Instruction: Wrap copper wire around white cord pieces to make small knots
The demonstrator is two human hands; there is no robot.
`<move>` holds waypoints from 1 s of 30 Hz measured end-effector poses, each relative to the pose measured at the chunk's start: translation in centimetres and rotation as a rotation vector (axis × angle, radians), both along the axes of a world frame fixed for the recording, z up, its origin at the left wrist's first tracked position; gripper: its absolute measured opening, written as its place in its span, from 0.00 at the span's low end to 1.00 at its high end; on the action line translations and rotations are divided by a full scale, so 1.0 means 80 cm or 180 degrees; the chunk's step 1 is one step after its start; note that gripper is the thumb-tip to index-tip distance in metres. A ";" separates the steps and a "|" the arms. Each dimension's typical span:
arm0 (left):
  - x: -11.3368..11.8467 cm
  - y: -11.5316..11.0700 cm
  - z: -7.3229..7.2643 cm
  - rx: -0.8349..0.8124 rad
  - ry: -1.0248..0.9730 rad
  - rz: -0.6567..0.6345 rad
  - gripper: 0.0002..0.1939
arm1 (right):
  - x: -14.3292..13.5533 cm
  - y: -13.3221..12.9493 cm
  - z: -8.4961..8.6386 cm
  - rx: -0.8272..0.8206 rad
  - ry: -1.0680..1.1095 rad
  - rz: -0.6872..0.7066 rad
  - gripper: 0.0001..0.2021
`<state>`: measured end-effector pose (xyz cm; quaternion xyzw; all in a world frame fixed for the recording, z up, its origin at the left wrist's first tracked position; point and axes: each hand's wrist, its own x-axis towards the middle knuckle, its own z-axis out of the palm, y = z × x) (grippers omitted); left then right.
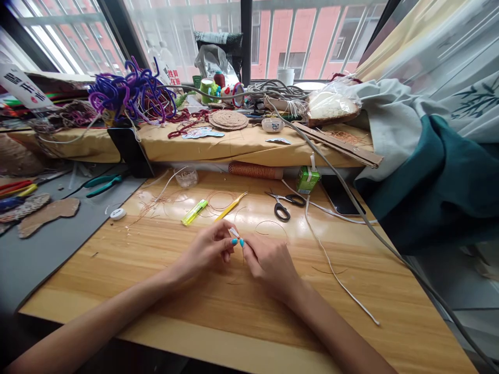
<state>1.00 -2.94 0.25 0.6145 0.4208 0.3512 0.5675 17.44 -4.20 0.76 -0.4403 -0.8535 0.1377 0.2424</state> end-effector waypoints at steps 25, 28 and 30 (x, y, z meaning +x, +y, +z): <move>-0.007 0.003 0.010 -0.0101 -0.0190 0.0256 0.11 | -0.011 -0.001 -0.009 -0.1480 0.1357 -0.0404 0.13; -0.008 0.003 0.004 0.0173 0.0105 0.0281 0.12 | -0.013 -0.007 -0.014 -0.0405 0.0363 -0.0045 0.12; -0.011 0.005 0.000 0.0789 0.0538 0.0387 0.11 | -0.012 -0.009 -0.014 0.0490 -0.0124 0.0143 0.12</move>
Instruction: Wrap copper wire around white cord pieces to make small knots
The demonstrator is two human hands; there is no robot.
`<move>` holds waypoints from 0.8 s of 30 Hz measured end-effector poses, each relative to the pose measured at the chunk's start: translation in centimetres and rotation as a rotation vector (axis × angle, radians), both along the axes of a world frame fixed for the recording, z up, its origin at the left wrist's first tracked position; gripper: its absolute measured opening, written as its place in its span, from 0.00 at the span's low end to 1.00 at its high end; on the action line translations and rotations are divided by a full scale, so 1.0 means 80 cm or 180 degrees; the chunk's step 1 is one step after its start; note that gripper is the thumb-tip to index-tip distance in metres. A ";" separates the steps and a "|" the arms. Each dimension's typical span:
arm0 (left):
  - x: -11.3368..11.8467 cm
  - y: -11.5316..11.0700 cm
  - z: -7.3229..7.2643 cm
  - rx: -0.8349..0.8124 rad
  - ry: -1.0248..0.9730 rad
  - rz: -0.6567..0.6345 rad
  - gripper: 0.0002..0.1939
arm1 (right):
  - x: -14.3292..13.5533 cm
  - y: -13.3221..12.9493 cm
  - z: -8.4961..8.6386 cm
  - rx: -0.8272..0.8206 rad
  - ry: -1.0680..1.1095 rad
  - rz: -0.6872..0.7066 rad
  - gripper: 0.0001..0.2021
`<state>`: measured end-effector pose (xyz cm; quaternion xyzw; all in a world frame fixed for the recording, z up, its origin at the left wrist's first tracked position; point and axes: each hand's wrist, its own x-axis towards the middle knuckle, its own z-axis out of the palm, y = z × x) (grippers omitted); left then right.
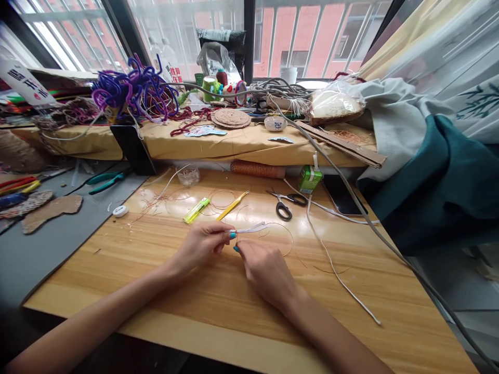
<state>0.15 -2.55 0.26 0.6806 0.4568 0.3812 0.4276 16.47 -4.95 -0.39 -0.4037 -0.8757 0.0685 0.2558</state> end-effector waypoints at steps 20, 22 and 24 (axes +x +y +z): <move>-0.007 0.002 0.014 -0.0319 -0.0583 -0.0308 0.08 | 0.011 0.014 0.013 -0.0975 0.0596 -0.0009 0.11; -0.006 0.005 0.007 -0.0091 -0.0311 -0.0020 0.07 | 0.005 0.007 0.008 -0.0141 0.0161 0.0082 0.12; -0.006 0.006 0.001 0.0433 0.0140 0.0083 0.07 | 0.002 0.001 0.007 0.0731 -0.0257 0.0068 0.12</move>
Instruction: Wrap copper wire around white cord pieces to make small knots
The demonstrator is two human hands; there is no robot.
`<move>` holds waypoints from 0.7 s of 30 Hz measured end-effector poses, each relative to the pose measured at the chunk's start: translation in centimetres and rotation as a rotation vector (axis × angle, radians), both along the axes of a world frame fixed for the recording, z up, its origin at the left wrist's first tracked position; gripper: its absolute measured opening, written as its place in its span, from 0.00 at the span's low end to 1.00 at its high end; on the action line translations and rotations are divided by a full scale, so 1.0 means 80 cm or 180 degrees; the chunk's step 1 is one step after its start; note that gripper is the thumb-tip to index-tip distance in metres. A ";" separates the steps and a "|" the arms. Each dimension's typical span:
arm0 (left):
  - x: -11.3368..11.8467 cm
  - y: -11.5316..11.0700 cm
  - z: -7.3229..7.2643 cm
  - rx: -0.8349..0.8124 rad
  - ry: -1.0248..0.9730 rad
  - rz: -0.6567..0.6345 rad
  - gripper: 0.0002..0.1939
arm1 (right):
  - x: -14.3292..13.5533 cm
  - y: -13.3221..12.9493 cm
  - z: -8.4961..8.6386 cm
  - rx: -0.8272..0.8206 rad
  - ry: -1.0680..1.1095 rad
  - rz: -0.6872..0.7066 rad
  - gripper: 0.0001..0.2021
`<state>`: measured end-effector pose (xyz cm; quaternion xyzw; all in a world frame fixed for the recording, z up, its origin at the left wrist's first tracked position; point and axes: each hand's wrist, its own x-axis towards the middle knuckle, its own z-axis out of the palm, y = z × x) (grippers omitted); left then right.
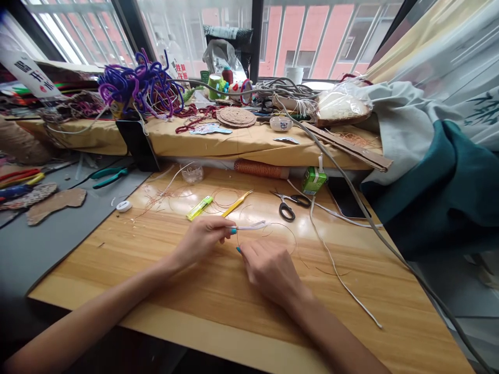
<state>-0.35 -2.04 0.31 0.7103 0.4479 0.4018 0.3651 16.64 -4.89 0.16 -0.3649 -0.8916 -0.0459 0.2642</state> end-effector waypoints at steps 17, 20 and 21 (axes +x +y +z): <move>-0.010 -0.002 0.008 0.0191 0.0036 -0.1496 0.12 | 0.021 0.024 0.017 -0.3745 0.1571 0.0348 0.13; -0.007 -0.004 0.012 -0.0540 -0.0550 -0.1508 0.08 | 0.021 0.023 0.015 -0.4317 0.2158 0.0504 0.14; -0.006 -0.005 0.013 -0.0731 -0.0713 -0.1480 0.07 | 0.020 0.022 0.015 -0.4387 0.2329 0.0548 0.14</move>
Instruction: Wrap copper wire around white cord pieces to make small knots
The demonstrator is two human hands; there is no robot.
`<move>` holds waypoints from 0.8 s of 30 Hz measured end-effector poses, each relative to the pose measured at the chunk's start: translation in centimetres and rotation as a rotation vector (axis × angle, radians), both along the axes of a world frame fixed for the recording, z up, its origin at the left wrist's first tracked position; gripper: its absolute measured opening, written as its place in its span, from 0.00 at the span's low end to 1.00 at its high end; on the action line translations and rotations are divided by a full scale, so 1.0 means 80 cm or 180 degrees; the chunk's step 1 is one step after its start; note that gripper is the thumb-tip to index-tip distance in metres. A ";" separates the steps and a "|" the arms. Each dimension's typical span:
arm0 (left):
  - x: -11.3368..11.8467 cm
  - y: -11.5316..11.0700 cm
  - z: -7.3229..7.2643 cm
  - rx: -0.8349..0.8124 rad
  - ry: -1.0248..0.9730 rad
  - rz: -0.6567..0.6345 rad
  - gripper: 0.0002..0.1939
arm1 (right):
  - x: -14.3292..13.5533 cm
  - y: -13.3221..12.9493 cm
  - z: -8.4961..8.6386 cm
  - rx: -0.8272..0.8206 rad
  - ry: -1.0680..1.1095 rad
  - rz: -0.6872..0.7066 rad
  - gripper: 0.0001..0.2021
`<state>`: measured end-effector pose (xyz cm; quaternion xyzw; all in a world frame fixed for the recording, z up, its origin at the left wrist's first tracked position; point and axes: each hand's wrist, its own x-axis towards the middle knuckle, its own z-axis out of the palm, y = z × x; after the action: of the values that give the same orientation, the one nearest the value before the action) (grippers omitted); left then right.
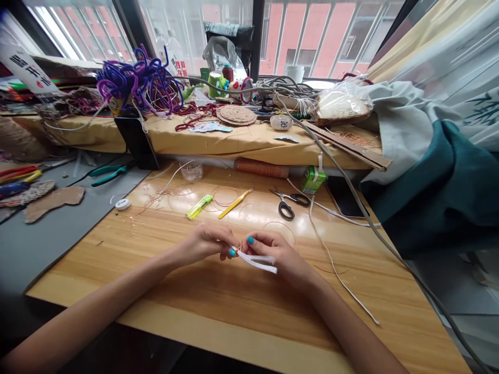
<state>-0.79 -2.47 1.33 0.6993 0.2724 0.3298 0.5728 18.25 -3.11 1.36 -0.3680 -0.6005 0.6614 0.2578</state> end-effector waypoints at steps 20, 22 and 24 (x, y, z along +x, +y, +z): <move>0.001 0.003 -0.018 0.2240 0.1585 0.1039 0.11 | -0.013 -0.018 -0.010 0.5381 -0.2553 -0.0349 0.08; -0.001 0.000 -0.016 0.2629 0.1766 0.0813 0.12 | -0.010 -0.017 -0.008 0.5518 -0.2591 -0.0203 0.07; -0.003 -0.001 -0.013 0.2901 0.1792 0.0664 0.13 | -0.007 -0.016 -0.006 0.5579 -0.2599 -0.0130 0.08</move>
<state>-0.99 -2.51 0.29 0.9072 0.3126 0.2696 0.0808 17.72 -4.41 0.85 -0.2570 -0.9176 -0.2048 0.2237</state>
